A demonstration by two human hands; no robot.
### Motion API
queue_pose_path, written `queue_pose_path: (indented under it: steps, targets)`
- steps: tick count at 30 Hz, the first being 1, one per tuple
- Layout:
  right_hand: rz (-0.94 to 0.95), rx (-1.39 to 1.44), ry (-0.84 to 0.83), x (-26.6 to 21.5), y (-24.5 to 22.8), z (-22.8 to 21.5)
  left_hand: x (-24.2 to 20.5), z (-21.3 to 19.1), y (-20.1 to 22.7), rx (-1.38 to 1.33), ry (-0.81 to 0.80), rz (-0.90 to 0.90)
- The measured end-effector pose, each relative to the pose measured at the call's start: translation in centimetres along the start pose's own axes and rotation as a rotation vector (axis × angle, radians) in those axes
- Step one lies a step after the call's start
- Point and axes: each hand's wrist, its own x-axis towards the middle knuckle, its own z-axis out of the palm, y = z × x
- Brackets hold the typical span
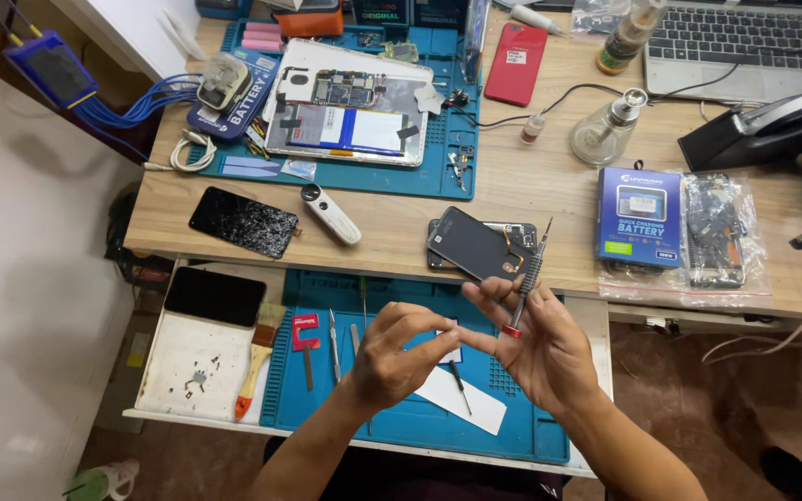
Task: The person works on a disassembled smartphone at a cluttered workbench. They use a screwdriver to remove screws from the phone's back cover, then use a prying tool to separate the cover from the body. The person handles the phone and its components, placing parts on the workbench.
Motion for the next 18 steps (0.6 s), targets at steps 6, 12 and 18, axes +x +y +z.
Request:
queue_pose_path:
  steps: [6, 12, 18]
  targets:
    - [-0.088, -0.185, 0.16, -0.9, -1.4, -1.9, -5.5, -0.8, -2.4, 0.069, -0.077, -0.22]
    - [-0.254, -0.359, 0.147, -2.5, -0.8, -5.7, -7.7, -2.9, -3.8, 0.247, -0.313, -0.41]
    - [-0.24, -0.515, -0.043, -3.1, -0.9, -5.7, -9.2, -3.0, -4.2, 0.198, -0.446, -0.418]
